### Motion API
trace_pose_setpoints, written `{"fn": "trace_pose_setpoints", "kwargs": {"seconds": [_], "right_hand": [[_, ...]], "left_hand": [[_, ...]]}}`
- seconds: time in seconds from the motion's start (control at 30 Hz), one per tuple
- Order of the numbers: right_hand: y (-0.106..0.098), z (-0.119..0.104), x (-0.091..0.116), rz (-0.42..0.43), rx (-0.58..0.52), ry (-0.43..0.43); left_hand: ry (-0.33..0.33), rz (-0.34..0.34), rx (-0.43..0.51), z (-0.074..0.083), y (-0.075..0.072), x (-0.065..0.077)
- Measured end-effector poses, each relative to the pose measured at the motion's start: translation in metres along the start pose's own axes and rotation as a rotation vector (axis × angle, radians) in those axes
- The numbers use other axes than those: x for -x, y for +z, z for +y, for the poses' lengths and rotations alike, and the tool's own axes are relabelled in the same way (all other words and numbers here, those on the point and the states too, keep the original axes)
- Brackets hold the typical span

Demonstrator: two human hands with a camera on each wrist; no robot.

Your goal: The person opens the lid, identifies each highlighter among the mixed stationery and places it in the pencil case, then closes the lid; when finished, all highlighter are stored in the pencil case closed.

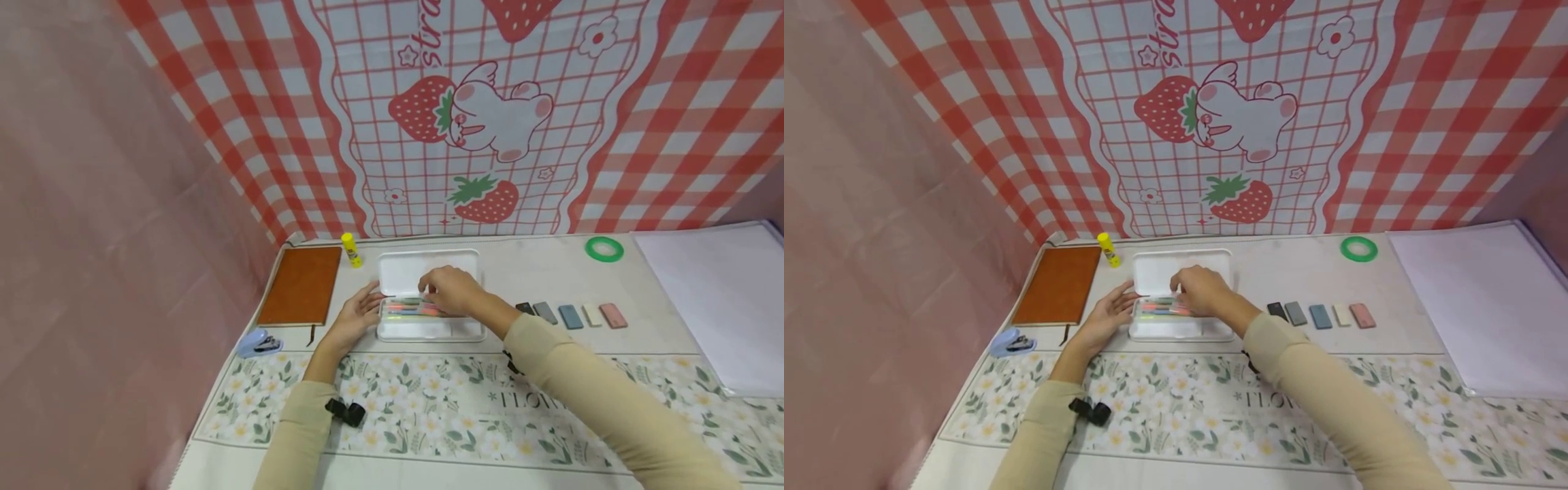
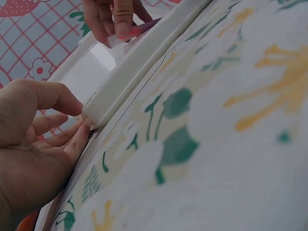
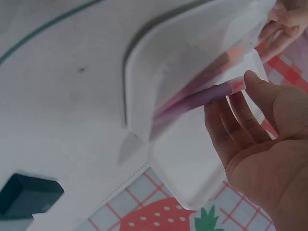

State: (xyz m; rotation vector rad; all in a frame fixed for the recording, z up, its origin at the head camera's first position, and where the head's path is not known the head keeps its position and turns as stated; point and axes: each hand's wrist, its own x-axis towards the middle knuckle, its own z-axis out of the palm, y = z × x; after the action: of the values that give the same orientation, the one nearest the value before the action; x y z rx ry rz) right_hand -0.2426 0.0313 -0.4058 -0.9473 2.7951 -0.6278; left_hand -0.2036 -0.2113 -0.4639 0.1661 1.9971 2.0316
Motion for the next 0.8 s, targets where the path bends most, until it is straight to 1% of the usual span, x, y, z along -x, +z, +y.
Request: {"fn": "trace_pose_setpoints", "kwargs": {"seconds": [0.1,0.27,0.4,0.53,0.6,0.63,0.73,0.8], "right_hand": [[0.006,0.003,-0.001,0.008,0.01,0.021],[0.01,0.005,-0.001,0.024,-0.004,0.049],[0.01,0.004,0.0,0.023,-0.006,0.058],[0.006,0.004,0.002,0.026,-0.006,0.049],[0.002,0.004,0.004,0.054,-0.018,0.04],[-0.001,0.005,0.006,0.081,-0.029,0.027],[-0.009,0.01,0.014,0.195,-0.081,0.011],[-0.013,0.017,0.022,0.262,-0.119,0.017]], "left_hand": [[0.0,-0.001,0.0,-0.004,-0.001,-0.002],[0.016,0.026,0.0,-0.013,-0.002,-0.007],[0.029,0.047,-0.008,-0.014,-0.002,-0.007],[0.027,0.066,-0.013,-0.015,-0.001,-0.007],[0.028,0.07,-0.014,-0.015,-0.001,-0.007],[0.028,0.07,-0.016,-0.015,-0.001,-0.007],[0.027,0.071,-0.013,-0.015,-0.001,-0.007],[0.024,0.073,-0.011,-0.015,-0.001,-0.007]]}}
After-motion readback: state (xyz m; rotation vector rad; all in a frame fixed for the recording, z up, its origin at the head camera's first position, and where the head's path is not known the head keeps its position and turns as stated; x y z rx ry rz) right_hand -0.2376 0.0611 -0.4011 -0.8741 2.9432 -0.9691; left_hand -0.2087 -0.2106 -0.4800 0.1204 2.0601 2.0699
